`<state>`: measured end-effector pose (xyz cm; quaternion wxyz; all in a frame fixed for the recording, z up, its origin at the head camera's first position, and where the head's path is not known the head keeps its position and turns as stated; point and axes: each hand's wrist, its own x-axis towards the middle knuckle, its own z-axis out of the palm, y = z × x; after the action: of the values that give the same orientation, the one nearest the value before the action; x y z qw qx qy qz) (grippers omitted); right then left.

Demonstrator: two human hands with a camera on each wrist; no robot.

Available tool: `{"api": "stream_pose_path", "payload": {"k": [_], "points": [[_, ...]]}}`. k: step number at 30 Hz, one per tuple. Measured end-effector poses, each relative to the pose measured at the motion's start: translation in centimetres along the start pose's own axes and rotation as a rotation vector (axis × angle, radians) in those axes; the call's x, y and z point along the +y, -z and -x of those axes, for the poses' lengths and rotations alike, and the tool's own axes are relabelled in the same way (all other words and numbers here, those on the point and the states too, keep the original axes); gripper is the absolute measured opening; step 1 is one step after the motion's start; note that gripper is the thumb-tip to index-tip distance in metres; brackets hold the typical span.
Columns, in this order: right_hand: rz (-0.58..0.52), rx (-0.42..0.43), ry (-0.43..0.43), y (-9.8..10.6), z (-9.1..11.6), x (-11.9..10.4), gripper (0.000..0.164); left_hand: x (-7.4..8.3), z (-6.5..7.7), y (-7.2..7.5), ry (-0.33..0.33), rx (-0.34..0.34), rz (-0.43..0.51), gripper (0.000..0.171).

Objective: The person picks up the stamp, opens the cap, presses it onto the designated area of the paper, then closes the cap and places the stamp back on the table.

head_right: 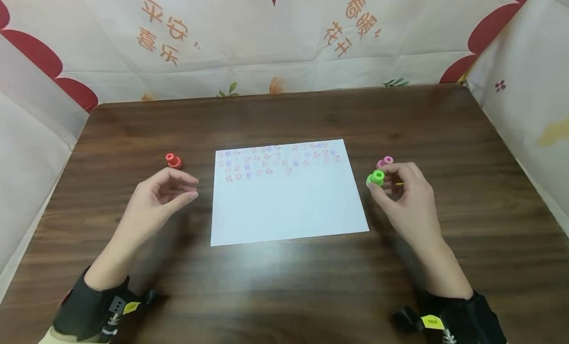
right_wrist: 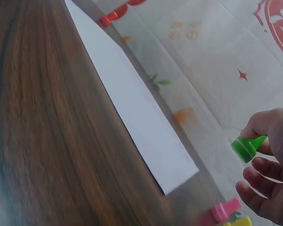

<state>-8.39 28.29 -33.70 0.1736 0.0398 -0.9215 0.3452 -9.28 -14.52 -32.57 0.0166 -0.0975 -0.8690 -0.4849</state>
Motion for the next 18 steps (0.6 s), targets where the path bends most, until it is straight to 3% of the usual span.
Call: {"api": "stream_pose_path", "payload": {"k": [7, 18], "points": [[0.099, -0.034, -0.083, 0.7, 0.3, 1.6, 0.029, -0.9, 0.4, 1.4, -0.008, 0.041, -0.027, 0.025], [0.231, -0.183, -0.167, 1.0, 0.8, 3.0, 0.040, -1.5, 0.4, 2.4, 0.001, 0.067, -0.070, 0.025]]}}
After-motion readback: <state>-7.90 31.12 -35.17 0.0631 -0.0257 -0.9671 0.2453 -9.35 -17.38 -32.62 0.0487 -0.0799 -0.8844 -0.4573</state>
